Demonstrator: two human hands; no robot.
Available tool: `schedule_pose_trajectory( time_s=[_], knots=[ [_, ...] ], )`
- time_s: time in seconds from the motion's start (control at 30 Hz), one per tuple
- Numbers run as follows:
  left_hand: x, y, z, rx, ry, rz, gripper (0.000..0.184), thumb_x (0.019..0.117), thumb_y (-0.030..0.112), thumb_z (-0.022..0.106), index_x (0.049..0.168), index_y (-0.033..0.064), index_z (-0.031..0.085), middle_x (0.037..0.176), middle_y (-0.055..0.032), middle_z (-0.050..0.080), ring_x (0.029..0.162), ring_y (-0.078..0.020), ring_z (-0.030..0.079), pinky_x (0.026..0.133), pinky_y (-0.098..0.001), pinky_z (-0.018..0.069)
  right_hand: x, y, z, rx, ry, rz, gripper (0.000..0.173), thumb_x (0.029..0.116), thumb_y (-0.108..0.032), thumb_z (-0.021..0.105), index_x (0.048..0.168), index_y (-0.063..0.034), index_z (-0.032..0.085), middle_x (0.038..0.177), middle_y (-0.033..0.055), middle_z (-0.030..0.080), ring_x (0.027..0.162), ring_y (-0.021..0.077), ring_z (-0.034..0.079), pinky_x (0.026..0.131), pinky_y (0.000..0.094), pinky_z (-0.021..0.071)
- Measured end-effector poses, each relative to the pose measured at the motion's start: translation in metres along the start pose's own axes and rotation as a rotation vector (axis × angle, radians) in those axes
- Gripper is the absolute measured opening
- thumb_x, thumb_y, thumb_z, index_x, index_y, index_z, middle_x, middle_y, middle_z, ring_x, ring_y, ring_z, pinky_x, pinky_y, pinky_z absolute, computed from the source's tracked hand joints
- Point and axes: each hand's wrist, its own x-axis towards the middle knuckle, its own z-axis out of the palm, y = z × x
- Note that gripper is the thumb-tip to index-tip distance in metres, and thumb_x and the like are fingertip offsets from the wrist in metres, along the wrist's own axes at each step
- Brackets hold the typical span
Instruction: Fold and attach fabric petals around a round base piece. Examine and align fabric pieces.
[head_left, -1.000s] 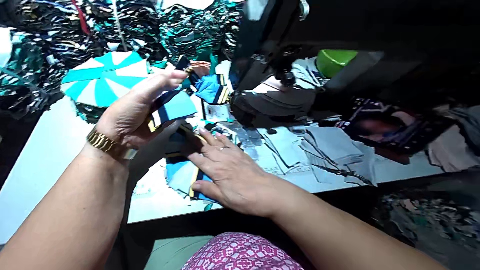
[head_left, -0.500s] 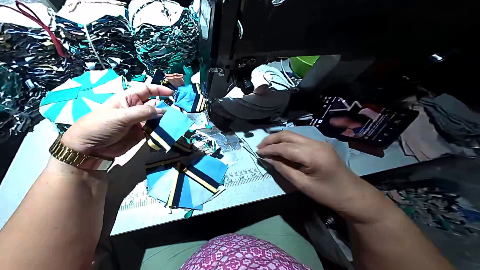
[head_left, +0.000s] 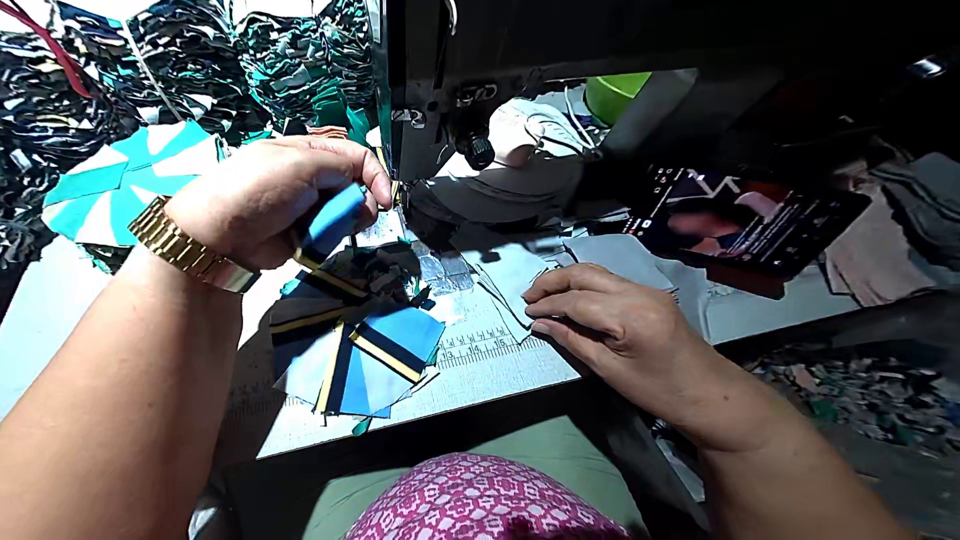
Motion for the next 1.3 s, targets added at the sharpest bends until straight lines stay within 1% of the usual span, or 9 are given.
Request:
schedule_pose_trajectory(
  time_s=[0.13, 0.2, 0.33, 0.43, 0.53, 0.8, 1.03, 1.17, 1.3],
  knots=[
    [0.005, -0.018, 0.002, -0.031, 0.004, 0.019, 0.038, 0.1062, 0.018, 0.033, 0.089, 0.0146, 0.066, 0.070, 0.0030, 0.059, 0.057, -0.0013, 0.054, 0.051, -0.0126, 0.0430, -0.001, 0.000, 0.000, 0.021, 0.012, 0.028, 0.015, 0.0933, -0.008, 0.064, 0.095, -0.0038, 0.078, 0.109, 0.0067, 0.071, 0.107, 0.0135, 0.066, 0.094, 0.0238, 0.0553],
    [0.005, -0.027, 0.002, -0.029, 0.003, 0.021, 0.037, 0.1052, 0.018, 0.031, 0.090, 0.0162, 0.065, 0.069, 0.0044, 0.058, 0.055, -0.0006, 0.050, 0.049, -0.0124, 0.0403, -0.001, -0.002, 0.002, -0.016, 0.022, 0.020, 0.016, 0.0934, -0.007, 0.063, 0.094, -0.0032, 0.078, 0.108, 0.0080, 0.071, 0.105, 0.0154, 0.067, 0.094, 0.0255, 0.0554],
    [0.001, -0.037, -0.004, -0.059, 0.025, 0.066, 0.033, 0.1014, 0.015, 0.034, 0.092, 0.0152, 0.066, 0.067, 0.0055, 0.055, 0.053, 0.0000, 0.049, 0.047, -0.0116, 0.0392, 0.001, -0.005, 0.006, -0.097, 0.032, -0.036, 0.017, 0.0947, -0.005, 0.061, 0.094, -0.0008, 0.077, 0.105, 0.0113, 0.071, 0.101, 0.0211, 0.066, 0.090, 0.0295, 0.0554],
    [0.002, -0.041, -0.008, -0.095, 0.025, 0.094, 0.030, 0.1005, 0.015, 0.036, 0.092, 0.0157, 0.065, 0.063, 0.0069, 0.051, 0.051, 0.0007, 0.045, 0.046, -0.0112, 0.0356, 0.000, -0.005, 0.003, -0.079, -0.009, -0.039, 0.019, 0.0958, -0.009, 0.060, 0.100, -0.0006, 0.077, 0.110, 0.0118, 0.070, 0.106, 0.0206, 0.065, 0.094, 0.0286, 0.0543],
    [0.005, -0.046, -0.014, -0.111, 0.007, 0.093, 0.030, 0.1020, 0.017, 0.037, 0.093, 0.0158, 0.066, 0.061, 0.0068, 0.051, 0.049, 0.0007, 0.045, 0.044, -0.0113, 0.0354, -0.002, -0.006, 0.002, -0.078, -0.022, -0.035, 0.019, 0.0952, -0.010, 0.062, 0.101, -0.0002, 0.077, 0.112, 0.0125, 0.070, 0.109, 0.0205, 0.065, 0.096, 0.0273, 0.0536],
    [0.004, -0.048, -0.016, -0.128, 0.047, 0.085, 0.029, 0.1027, 0.016, 0.038, 0.093, 0.0156, 0.065, 0.062, 0.0060, 0.052, 0.050, 0.0002, 0.048, 0.045, -0.0118, 0.0397, 0.001, -0.010, 0.007, -0.115, 0.023, -0.027, 0.018, 0.0949, -0.004, 0.059, 0.096, 0.0010, 0.077, 0.107, 0.0134, 0.071, 0.103, 0.0217, 0.067, 0.093, 0.0306, 0.0549],
    [0.004, -0.048, -0.014, -0.111, 0.054, 0.071, 0.029, 0.1019, 0.016, 0.038, 0.093, 0.0162, 0.065, 0.064, 0.0060, 0.053, 0.050, 0.0000, 0.047, 0.045, -0.0120, 0.0379, 0.001, -0.017, 0.008, -0.179, -0.002, -0.020, 0.019, 0.0945, -0.009, 0.061, 0.098, 0.0006, 0.077, 0.109, 0.0145, 0.071, 0.104, 0.0239, 0.067, 0.090, 0.0317, 0.0554],
    [0.005, -0.047, -0.012, -0.110, 0.046, 0.061, 0.023, 0.1011, 0.016, 0.042, 0.093, 0.0161, 0.064, 0.063, 0.0061, 0.052, 0.049, 0.0005, 0.046, 0.044, -0.0114, 0.0377, 0.001, -0.018, 0.009, -0.173, 0.013, 0.011, 0.019, 0.0946, -0.007, 0.060, 0.097, -0.0006, 0.077, 0.108, 0.0133, 0.071, 0.104, 0.0224, 0.066, 0.091, 0.0309, 0.0554],
    [0.005, -0.047, -0.012, -0.089, 0.049, 0.065, 0.024, 0.1008, 0.014, 0.041, 0.093, 0.0156, 0.064, 0.063, 0.0053, 0.053, 0.050, -0.0005, 0.048, 0.045, -0.0120, 0.0386, 0.003, -0.018, 0.008, -0.127, 0.021, 0.064, 0.017, 0.0950, -0.009, 0.061, 0.095, -0.0025, 0.077, 0.108, 0.0103, 0.070, 0.103, 0.0182, 0.066, 0.091, 0.0290, 0.0553]
  ],
)
